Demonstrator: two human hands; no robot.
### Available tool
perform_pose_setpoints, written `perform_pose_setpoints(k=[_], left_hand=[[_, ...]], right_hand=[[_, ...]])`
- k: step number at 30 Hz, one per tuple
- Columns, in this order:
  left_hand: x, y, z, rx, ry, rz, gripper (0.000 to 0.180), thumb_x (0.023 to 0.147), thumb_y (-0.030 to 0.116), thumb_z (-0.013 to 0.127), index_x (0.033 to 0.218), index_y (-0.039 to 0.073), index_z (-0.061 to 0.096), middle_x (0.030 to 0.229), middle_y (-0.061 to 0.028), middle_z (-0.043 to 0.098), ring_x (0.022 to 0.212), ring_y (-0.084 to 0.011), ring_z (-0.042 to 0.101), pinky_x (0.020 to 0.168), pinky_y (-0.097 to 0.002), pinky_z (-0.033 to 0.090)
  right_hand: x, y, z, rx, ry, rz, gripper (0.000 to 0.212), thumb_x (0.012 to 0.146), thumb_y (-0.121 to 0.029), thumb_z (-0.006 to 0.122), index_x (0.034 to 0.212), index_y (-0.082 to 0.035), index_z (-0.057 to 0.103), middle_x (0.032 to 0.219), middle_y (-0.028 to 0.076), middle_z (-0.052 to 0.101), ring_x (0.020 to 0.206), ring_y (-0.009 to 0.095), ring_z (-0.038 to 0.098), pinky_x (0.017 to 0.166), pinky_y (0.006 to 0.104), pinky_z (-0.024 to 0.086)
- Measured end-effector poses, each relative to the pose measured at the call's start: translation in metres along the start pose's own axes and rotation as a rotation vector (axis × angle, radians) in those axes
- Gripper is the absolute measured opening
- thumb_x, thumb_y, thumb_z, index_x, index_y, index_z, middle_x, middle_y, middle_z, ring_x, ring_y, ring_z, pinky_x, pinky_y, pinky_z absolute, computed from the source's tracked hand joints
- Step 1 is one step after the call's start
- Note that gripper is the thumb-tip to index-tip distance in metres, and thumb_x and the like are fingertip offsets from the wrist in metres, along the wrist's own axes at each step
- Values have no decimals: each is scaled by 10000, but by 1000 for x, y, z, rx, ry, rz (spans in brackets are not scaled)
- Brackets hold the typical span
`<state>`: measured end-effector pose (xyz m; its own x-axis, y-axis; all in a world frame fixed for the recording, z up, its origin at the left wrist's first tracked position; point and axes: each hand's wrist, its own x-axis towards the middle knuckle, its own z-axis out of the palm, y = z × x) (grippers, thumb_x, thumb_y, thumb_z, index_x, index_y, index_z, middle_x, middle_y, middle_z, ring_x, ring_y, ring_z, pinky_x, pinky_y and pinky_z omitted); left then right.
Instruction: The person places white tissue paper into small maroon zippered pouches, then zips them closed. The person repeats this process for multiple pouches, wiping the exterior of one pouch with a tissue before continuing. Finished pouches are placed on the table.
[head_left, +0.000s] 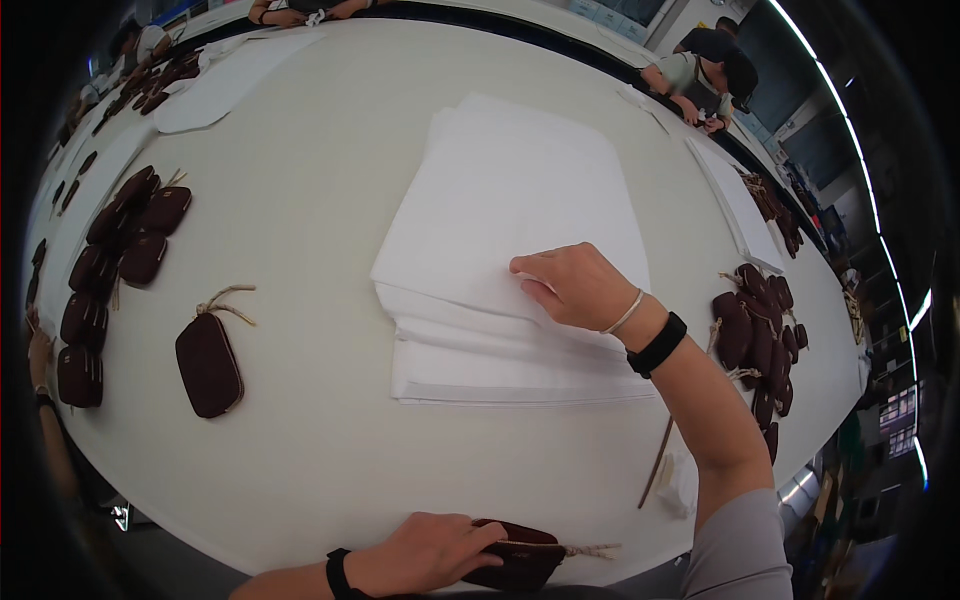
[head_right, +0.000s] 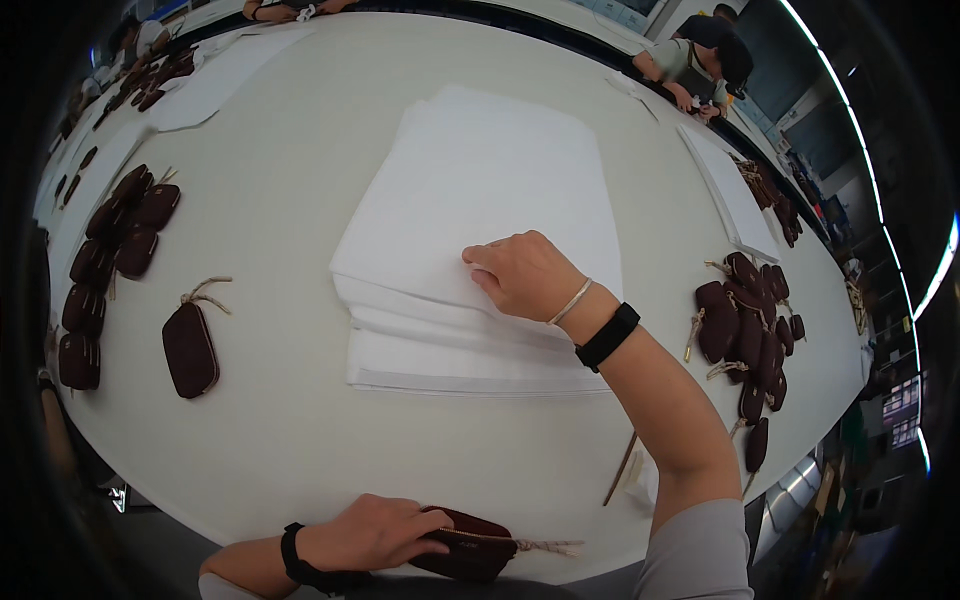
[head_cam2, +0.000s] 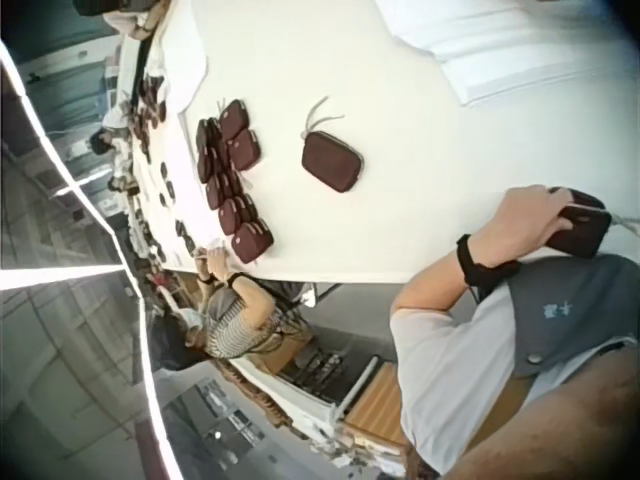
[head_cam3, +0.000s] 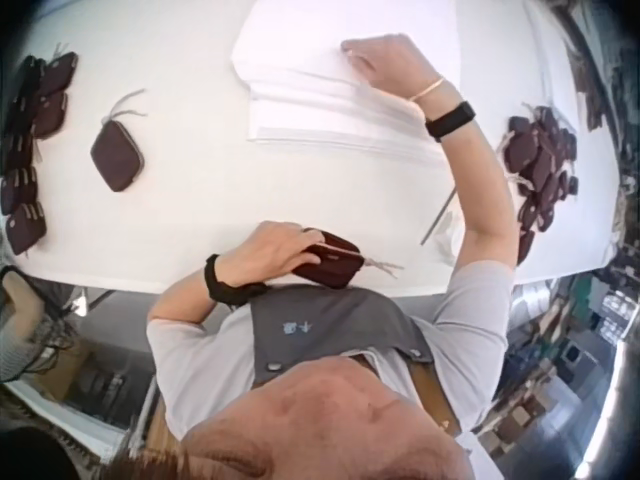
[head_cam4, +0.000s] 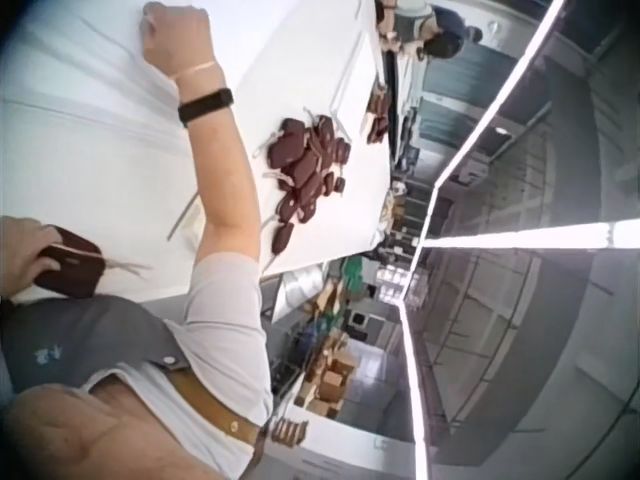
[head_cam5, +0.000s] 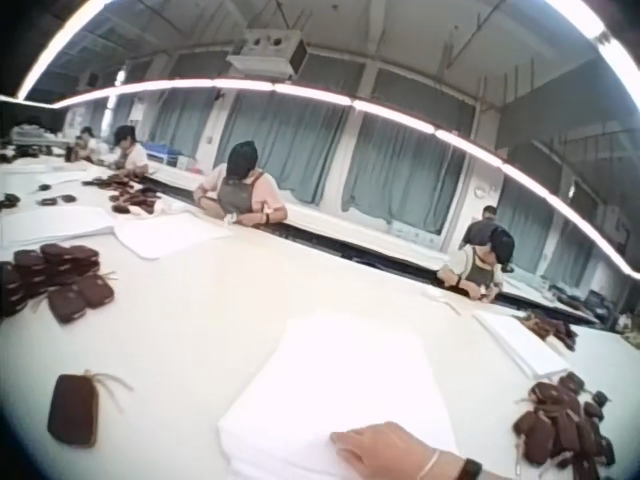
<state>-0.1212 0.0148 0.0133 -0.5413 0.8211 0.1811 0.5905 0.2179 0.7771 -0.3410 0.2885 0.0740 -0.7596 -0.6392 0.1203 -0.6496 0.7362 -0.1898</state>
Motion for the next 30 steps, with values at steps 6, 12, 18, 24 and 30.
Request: perform_pose_setpoints(k=[6,12,18,24,30], left_hand=[[-1,-4,2,-3,-55,-49,277,920,291,730,1111,121,625,726,-36,632,650,-204,650,516,-327,503],[-3,-6,5,-22,-23,-30,279,925,288,725,1123,118,625,717,-35,621,640,-206,645,522,-333,504],[-1,-3,2,-27,-10,-13,284,929,286,722,1138,121,621,715,-29,606,631,-206,635,516,-337,496],[-1,-3,1,-26,-11,-16,295,927,290,725,1147,130,611,705,-28,598,626,-203,631,506,-338,485],[-2,-2,3,-12,-20,-15,333,919,334,728,1156,132,610,701,-34,590,642,-211,637,520,-341,493]], right_hand=[[-2,-14,-17,11,-173,12,540,743,-316,842,1185,-59,668,770,124,702,737,322,662,717,405,515],[4,-9,-25,-6,-288,78,515,739,-326,862,1171,-113,677,833,140,725,725,290,691,699,364,539],[0,6,-27,186,-263,166,376,745,-250,807,1090,-133,715,809,109,725,771,280,695,748,362,543],[3,8,-24,16,-341,175,305,802,-189,796,1069,-76,697,971,103,764,829,257,734,763,317,577],[0,13,-7,172,6,346,179,892,-125,638,1042,-29,630,771,138,678,718,361,650,697,437,512]])
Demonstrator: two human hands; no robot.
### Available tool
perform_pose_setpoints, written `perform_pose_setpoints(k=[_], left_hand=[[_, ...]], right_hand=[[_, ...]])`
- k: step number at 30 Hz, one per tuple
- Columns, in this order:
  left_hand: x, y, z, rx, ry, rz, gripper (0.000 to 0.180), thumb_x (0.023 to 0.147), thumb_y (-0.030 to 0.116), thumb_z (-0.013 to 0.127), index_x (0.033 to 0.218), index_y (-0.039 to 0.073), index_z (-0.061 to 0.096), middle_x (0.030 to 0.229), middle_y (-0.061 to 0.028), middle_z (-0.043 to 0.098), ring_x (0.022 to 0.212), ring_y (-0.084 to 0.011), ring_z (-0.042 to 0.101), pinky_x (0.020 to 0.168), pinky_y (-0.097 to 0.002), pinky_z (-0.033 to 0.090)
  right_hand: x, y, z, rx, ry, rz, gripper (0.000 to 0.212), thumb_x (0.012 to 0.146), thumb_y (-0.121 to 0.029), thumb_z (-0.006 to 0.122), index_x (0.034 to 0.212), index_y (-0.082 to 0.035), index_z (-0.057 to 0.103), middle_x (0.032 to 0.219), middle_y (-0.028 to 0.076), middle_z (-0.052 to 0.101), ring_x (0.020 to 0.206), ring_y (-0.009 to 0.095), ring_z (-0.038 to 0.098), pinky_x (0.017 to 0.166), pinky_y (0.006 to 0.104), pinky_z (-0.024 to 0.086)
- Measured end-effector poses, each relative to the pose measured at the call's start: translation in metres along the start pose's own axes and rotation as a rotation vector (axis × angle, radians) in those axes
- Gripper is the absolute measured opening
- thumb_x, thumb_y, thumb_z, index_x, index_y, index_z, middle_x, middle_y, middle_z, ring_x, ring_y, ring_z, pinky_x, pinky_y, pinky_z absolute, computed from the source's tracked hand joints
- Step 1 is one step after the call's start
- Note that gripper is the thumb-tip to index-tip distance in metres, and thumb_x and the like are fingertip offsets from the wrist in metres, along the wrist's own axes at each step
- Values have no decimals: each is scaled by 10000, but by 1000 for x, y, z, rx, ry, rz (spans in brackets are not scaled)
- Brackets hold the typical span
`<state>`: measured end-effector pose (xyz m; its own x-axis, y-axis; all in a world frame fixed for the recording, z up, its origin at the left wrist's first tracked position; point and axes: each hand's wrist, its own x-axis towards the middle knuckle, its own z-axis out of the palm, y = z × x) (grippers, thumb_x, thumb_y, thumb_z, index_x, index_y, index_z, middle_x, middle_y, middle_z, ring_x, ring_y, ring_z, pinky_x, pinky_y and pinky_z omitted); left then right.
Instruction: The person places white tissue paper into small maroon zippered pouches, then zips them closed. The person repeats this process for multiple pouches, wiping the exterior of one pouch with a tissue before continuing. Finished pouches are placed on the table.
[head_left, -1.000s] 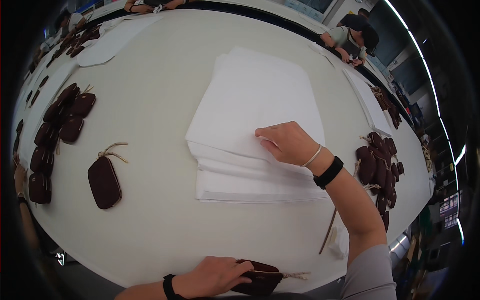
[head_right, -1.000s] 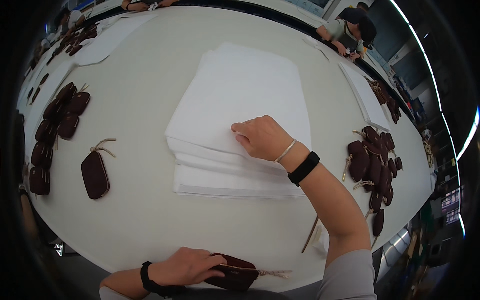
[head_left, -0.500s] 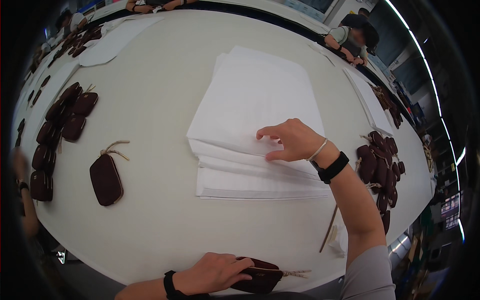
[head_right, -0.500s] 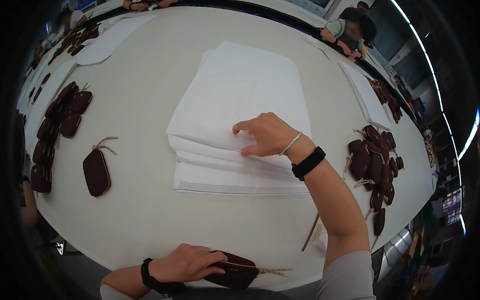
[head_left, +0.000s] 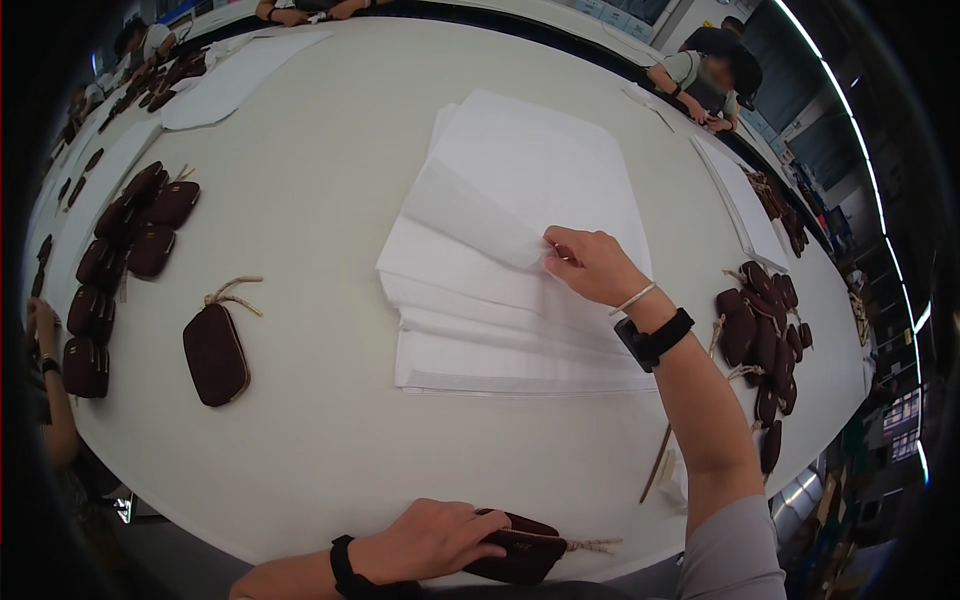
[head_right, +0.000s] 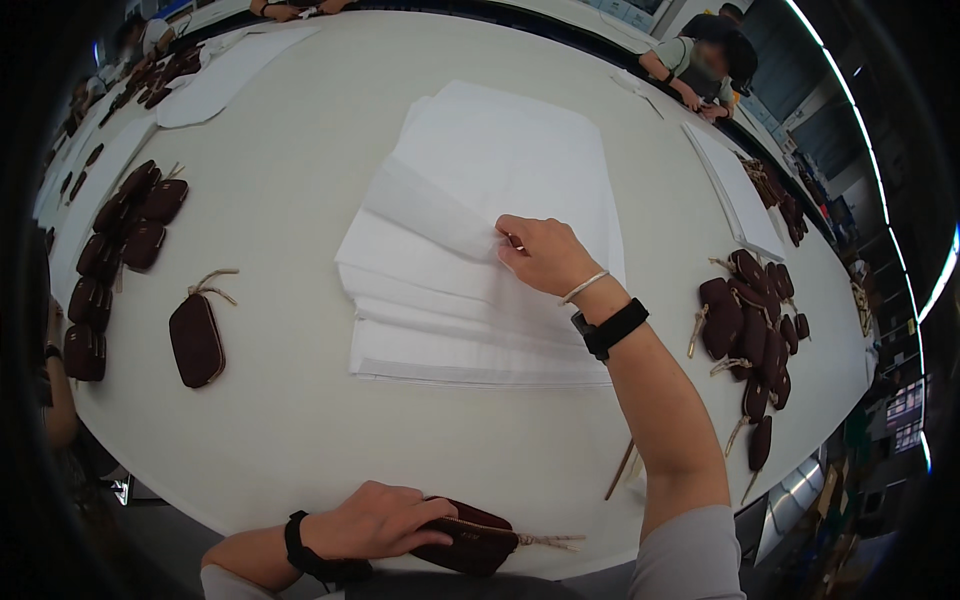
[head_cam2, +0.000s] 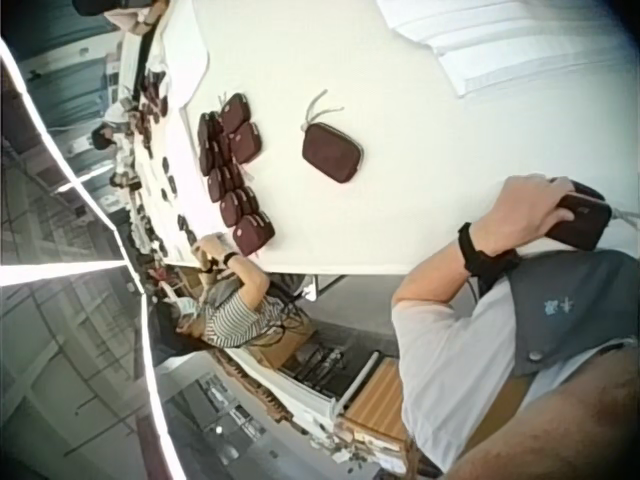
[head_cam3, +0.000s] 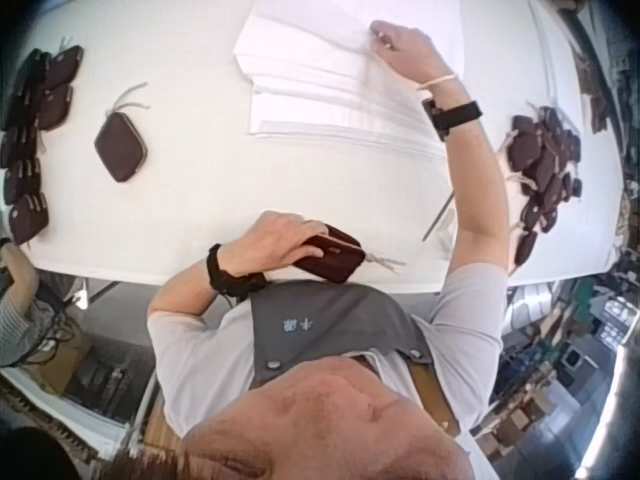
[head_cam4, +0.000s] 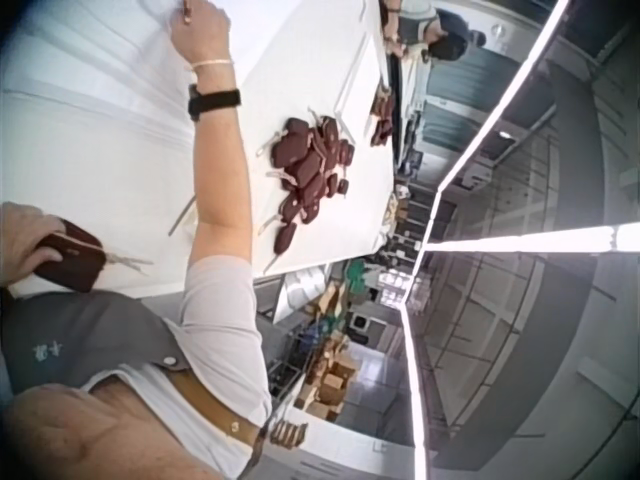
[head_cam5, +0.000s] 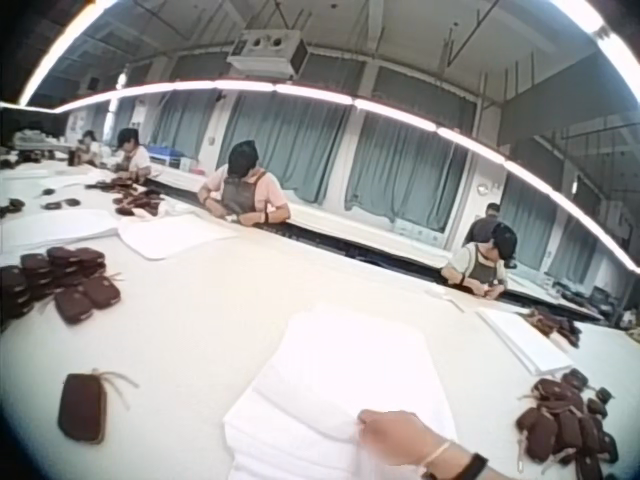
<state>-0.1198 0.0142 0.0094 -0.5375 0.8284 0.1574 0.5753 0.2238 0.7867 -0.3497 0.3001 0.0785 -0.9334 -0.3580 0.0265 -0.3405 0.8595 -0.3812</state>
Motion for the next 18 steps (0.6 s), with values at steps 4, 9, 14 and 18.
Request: perform_pose_setpoints(k=[4,9,14,18], left_hand=[[1,4,-1,-13,-41,-14,361,901,362,737,1116,120,577,740,-59,604,652,-238,616,534,-367,487],[1,11,-5,95,-12,59,394,764,292,843,1048,97,652,873,-10,672,786,-197,610,621,-325,520],[8,19,5,74,93,204,340,695,140,878,979,82,701,856,-28,672,798,-223,590,665,-331,537],[4,32,9,124,95,252,336,657,26,847,960,74,710,833,-29,675,777,-232,597,663,-332,541]], right_hand=[[0,12,24,10,208,24,164,965,-120,574,1111,-45,578,790,163,680,734,385,649,703,456,510],[-13,1,28,-22,419,45,172,1023,-181,543,1155,-70,549,763,162,671,705,389,639,673,466,501],[-93,-68,-4,-19,403,-231,395,1011,-243,616,1362,-118,487,839,138,594,676,285,549,637,404,472],[-164,-82,10,-201,278,-283,535,876,-21,661,1377,-153,530,922,117,555,723,305,566,659,398,488]])
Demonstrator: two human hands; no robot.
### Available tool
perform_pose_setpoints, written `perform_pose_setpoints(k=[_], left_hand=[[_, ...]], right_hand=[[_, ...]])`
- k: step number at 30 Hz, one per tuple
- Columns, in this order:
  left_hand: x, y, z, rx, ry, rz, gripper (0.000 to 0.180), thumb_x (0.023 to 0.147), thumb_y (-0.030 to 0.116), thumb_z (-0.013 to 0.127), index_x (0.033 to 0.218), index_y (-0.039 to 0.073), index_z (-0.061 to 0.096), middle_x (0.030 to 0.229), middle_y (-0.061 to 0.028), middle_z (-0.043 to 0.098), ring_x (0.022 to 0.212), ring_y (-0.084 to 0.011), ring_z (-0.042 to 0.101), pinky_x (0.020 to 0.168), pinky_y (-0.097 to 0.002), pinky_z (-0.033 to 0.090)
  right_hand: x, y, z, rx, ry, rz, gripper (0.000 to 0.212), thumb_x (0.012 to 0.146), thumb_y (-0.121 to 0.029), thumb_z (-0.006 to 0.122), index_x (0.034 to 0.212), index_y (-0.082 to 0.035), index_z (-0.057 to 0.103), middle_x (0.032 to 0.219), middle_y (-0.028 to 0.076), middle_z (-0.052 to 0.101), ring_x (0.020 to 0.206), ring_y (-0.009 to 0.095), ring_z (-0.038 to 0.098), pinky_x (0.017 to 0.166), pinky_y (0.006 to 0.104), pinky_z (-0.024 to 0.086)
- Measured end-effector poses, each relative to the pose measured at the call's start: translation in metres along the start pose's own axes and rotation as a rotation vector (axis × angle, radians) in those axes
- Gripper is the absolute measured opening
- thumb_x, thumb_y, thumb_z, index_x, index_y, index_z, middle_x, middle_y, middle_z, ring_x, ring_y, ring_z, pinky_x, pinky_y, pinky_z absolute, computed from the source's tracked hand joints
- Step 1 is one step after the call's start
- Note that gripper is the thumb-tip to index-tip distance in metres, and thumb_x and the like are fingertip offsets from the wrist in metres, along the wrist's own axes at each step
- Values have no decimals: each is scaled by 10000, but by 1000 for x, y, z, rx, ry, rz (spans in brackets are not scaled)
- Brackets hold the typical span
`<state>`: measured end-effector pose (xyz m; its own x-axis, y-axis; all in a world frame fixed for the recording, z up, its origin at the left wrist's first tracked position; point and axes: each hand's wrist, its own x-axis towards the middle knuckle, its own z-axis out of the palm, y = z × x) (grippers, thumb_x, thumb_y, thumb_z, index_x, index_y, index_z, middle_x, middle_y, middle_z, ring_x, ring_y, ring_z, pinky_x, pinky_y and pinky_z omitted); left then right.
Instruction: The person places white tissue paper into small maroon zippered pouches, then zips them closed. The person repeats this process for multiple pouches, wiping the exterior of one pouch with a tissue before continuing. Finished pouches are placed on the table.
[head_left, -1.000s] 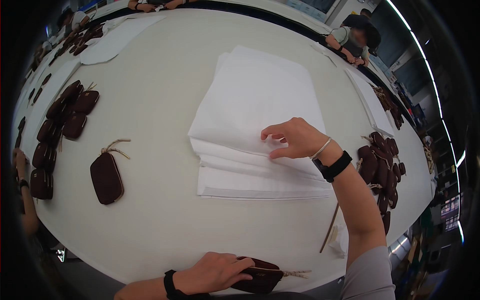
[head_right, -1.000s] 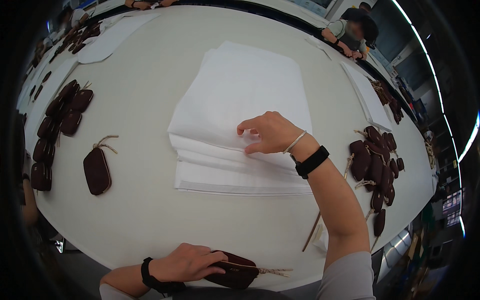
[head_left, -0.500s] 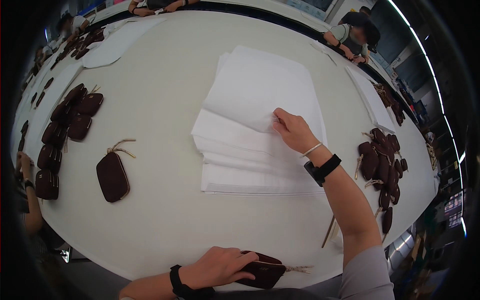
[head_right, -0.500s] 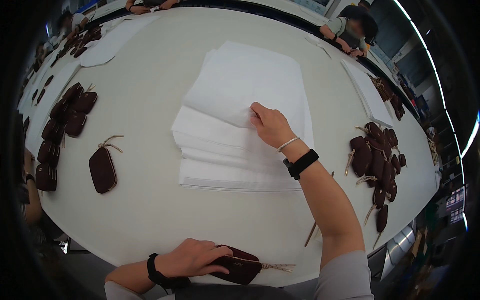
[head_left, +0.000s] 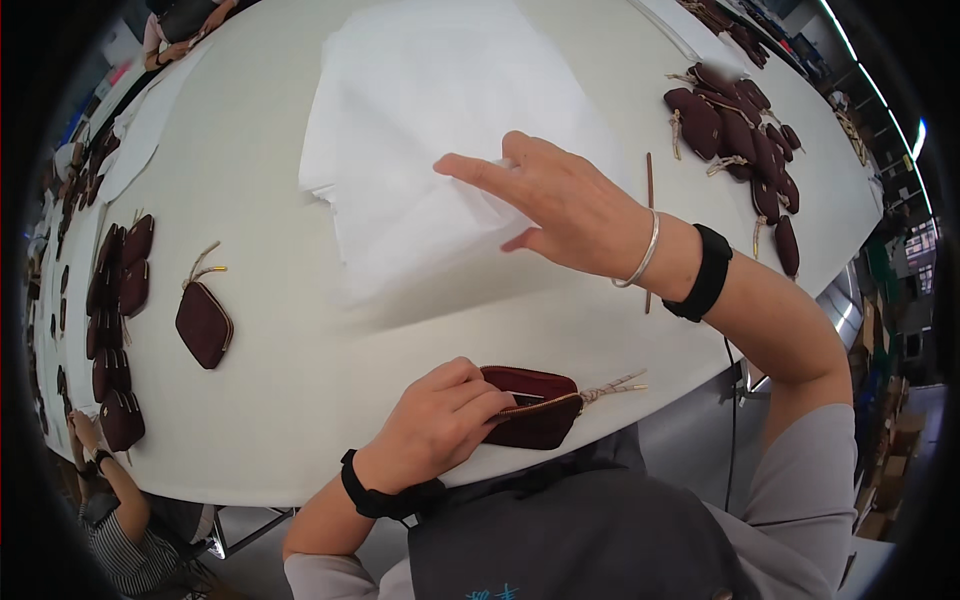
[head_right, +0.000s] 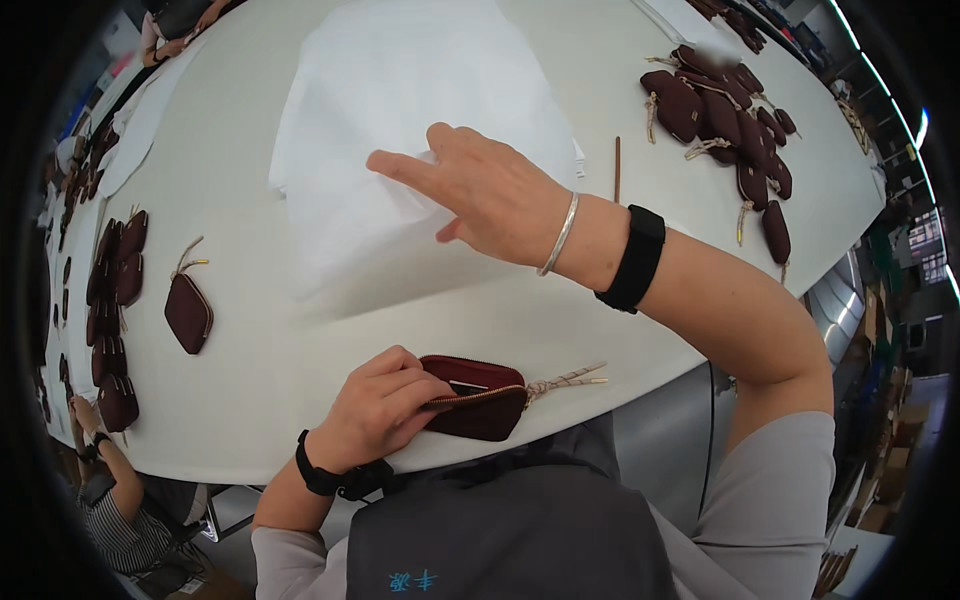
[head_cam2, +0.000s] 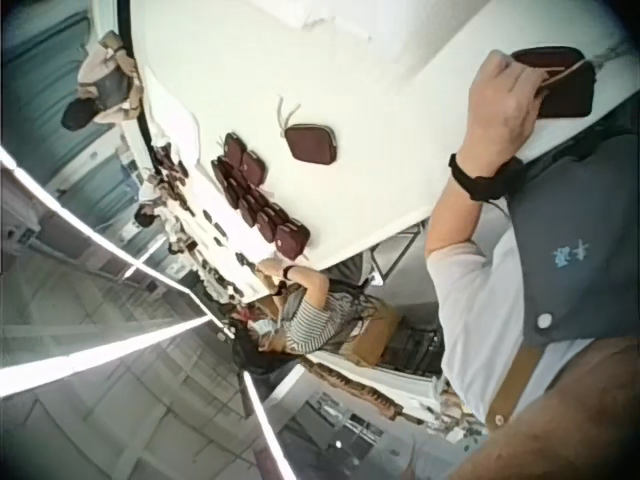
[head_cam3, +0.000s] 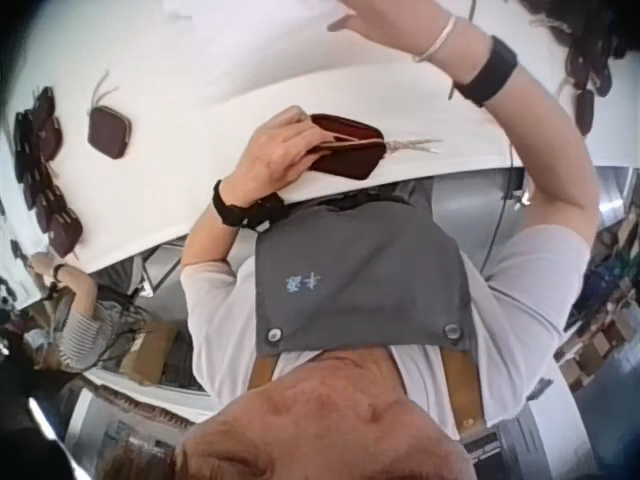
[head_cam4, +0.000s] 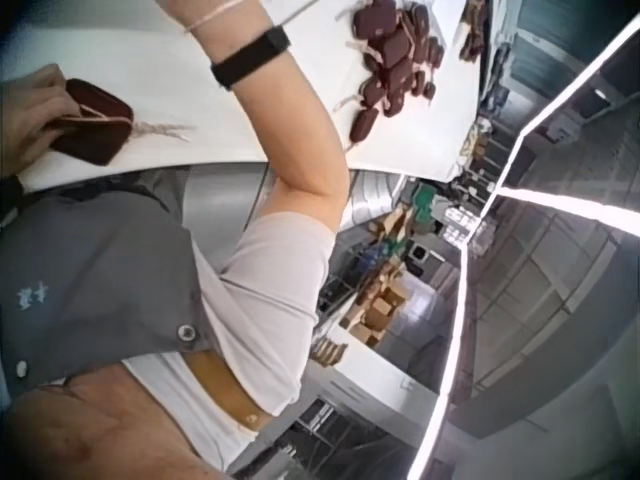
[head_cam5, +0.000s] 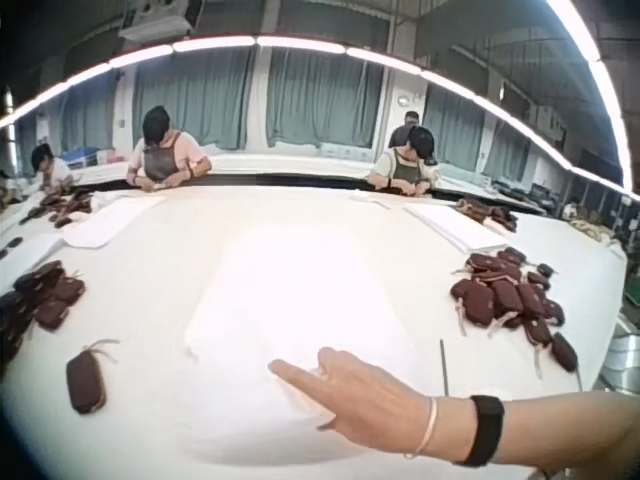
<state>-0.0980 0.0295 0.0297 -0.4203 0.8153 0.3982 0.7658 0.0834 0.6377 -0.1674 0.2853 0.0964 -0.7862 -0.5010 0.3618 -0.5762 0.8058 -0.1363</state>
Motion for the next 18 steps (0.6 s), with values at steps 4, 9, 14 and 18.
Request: perform_pose_setpoints(k=[4,9,14,18], left_hand=[[-12,27,8,85,-12,17,358,607,-17,806,940,70,708,850,-37,696,754,-234,611,654,-334,547],[-35,66,25,189,73,-25,386,558,-28,763,927,72,713,939,-51,740,824,-236,673,676,-327,568],[-55,87,38,258,107,-101,350,627,-35,740,962,66,724,977,-64,743,877,-248,704,708,-337,581],[-64,97,49,398,41,-164,349,669,-34,733,999,79,754,1005,-60,750,915,-253,711,776,-354,578]], right_hand=[[-47,-2,-16,-19,-57,92,413,808,76,574,1171,-104,656,901,146,618,757,342,624,675,436,510],[-80,-35,-60,280,-79,201,352,750,91,555,1052,-46,673,820,185,661,770,373,647,668,430,503],[-96,-89,-99,654,-230,190,410,767,61,559,1147,-16,691,926,161,727,757,349,670,752,269,537],[-108,-118,-72,776,-334,162,348,776,26,565,1100,-14,682,856,200,696,739,400,658,707,402,525]])
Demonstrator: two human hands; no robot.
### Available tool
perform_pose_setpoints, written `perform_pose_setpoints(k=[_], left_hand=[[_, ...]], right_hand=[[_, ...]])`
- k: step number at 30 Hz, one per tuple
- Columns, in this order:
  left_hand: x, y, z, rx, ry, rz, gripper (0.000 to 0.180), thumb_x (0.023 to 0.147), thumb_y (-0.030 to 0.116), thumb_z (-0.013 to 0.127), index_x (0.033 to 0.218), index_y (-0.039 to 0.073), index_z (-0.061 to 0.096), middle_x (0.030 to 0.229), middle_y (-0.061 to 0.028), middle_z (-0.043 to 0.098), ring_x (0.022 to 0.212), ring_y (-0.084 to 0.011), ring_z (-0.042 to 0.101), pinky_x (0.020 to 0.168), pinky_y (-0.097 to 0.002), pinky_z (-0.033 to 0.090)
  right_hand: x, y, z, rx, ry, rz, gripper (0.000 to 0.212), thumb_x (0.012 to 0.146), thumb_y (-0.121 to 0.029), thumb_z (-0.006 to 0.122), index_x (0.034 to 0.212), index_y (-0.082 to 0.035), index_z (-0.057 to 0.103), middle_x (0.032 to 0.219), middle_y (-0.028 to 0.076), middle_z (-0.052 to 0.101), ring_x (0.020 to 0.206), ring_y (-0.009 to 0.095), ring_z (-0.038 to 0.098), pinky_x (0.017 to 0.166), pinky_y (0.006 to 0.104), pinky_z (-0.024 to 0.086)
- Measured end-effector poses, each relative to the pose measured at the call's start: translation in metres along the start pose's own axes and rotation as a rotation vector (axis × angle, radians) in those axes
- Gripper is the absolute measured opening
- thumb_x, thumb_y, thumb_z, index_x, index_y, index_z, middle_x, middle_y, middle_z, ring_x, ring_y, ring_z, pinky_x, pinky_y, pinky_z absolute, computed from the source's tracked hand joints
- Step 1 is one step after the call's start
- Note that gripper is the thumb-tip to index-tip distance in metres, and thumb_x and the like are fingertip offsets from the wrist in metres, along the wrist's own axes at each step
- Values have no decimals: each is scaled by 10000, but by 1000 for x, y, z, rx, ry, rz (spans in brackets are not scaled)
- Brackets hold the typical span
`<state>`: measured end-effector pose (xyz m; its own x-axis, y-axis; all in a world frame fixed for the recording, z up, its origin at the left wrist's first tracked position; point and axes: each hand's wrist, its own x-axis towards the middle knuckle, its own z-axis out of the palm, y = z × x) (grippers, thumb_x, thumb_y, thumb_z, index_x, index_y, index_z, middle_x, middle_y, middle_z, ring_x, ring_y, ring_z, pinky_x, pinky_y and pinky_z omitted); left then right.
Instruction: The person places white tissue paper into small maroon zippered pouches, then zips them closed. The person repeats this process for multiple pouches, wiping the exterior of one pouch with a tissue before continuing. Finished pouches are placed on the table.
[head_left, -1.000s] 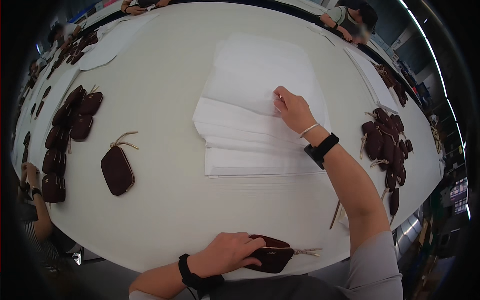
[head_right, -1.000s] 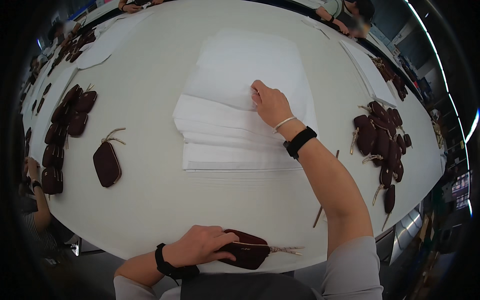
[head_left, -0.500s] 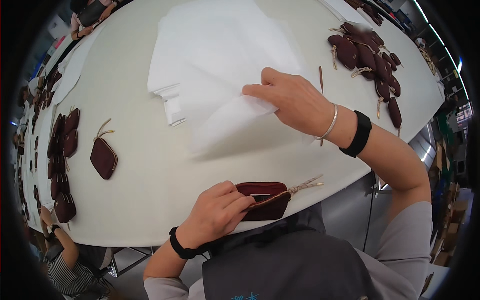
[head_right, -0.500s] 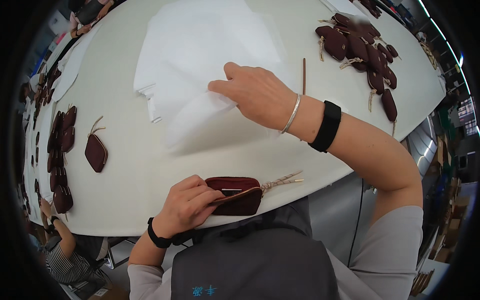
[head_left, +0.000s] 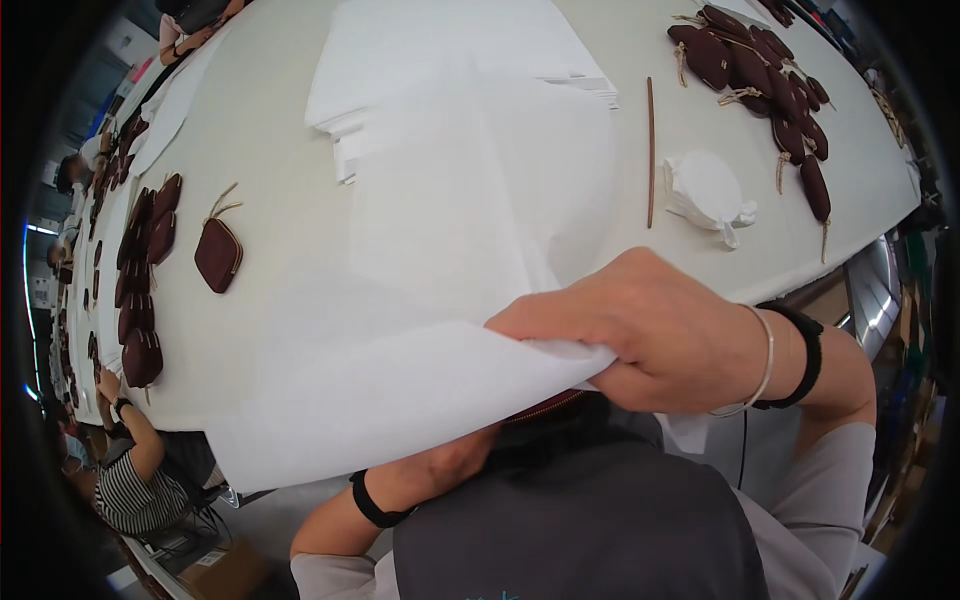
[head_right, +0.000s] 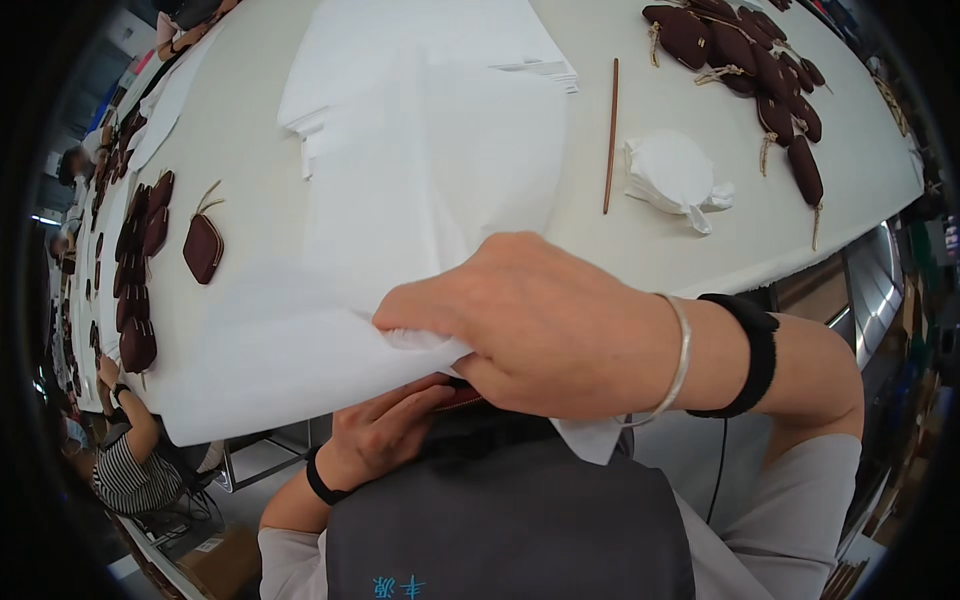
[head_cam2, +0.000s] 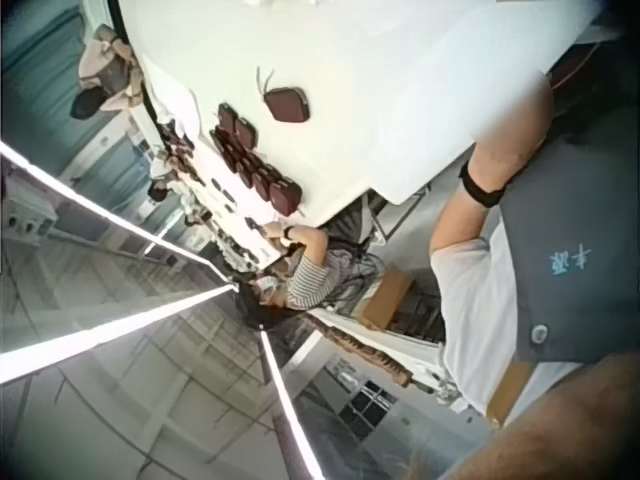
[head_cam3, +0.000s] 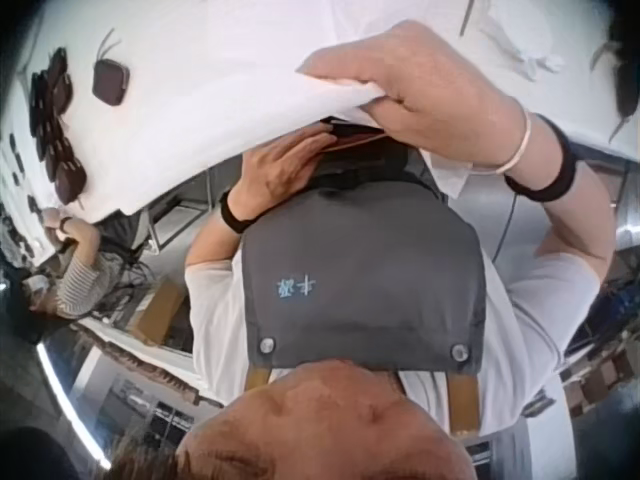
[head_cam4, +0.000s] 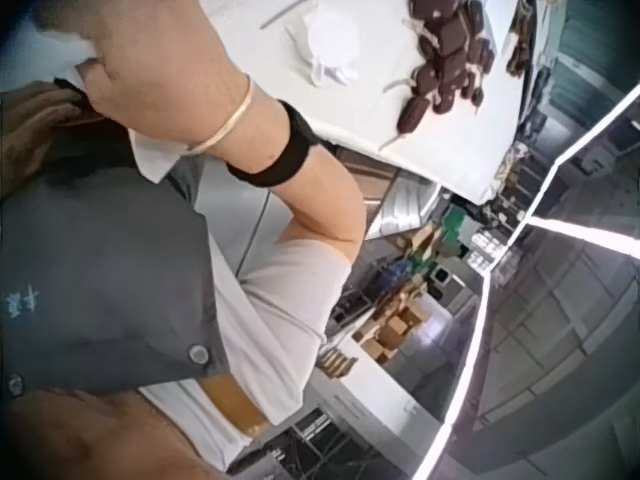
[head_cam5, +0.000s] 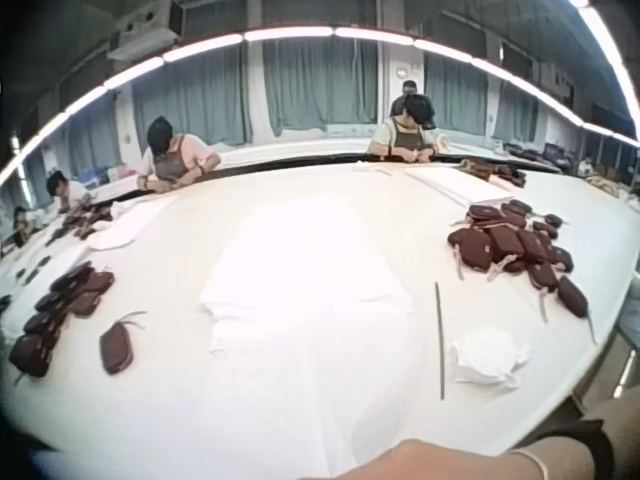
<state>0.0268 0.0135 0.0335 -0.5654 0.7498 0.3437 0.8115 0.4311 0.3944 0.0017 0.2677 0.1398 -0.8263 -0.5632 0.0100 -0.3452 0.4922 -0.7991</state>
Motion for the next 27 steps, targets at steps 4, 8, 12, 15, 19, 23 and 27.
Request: perform_pose_setpoints(k=[4,8,12,15,19,23,27], left_hand=[[-6,-2,8,-170,-59,-150,391,703,-4,764,1078,105,774,1101,-81,723,1009,-256,691,893,-366,549],[0,-16,-4,-447,-221,-198,475,895,135,756,1344,79,612,1291,-118,652,1160,-256,628,976,-340,498],[28,-11,-18,-878,-372,-539,446,918,177,758,1331,78,621,1252,-129,668,1137,-246,634,966,-330,504],[10,-13,4,-1218,-320,-798,377,874,135,789,1233,82,688,1131,-130,709,1052,-268,672,912,-341,534],[16,-21,2,-905,-658,-838,350,848,107,777,1186,52,701,1121,-140,709,1052,-289,673,920,-368,537],[30,-18,3,-129,-319,-93,391,814,62,705,1205,55,694,1206,-140,676,1091,-319,667,850,-414,545],[-8,-31,29,-165,160,72,463,712,-16,722,1170,54,708,1210,-133,687,1070,-322,685,803,-436,557]], right_hand=[[3,35,34,191,-208,76,278,809,-5,582,1069,-4,679,826,229,690,743,426,651,704,448,515],[24,47,13,307,-345,130,289,873,-59,530,1117,-4,676,809,213,689,714,375,656,699,425,524],[40,49,7,450,-557,193,288,924,-121,512,1136,-4,666,956,171,716,864,271,649,821,379,508],[44,48,5,554,-727,248,333,957,-100,478,1246,-9,618,1115,186,694,1015,315,632,920,371,490],[39,60,14,649,-817,263,380,951,-59,465,1307,4,584,1138,224,681,1053,362,638,950,383,491],[37,69,45,348,-925,245,372,887,-77,464,1178,65,648,1129,260,687,1045,373,652,937,404,502],[34,70,57,216,-844,259,353,862,-72,478,1128,73,660,1023,272,697,959,413,669,879,449,526]])
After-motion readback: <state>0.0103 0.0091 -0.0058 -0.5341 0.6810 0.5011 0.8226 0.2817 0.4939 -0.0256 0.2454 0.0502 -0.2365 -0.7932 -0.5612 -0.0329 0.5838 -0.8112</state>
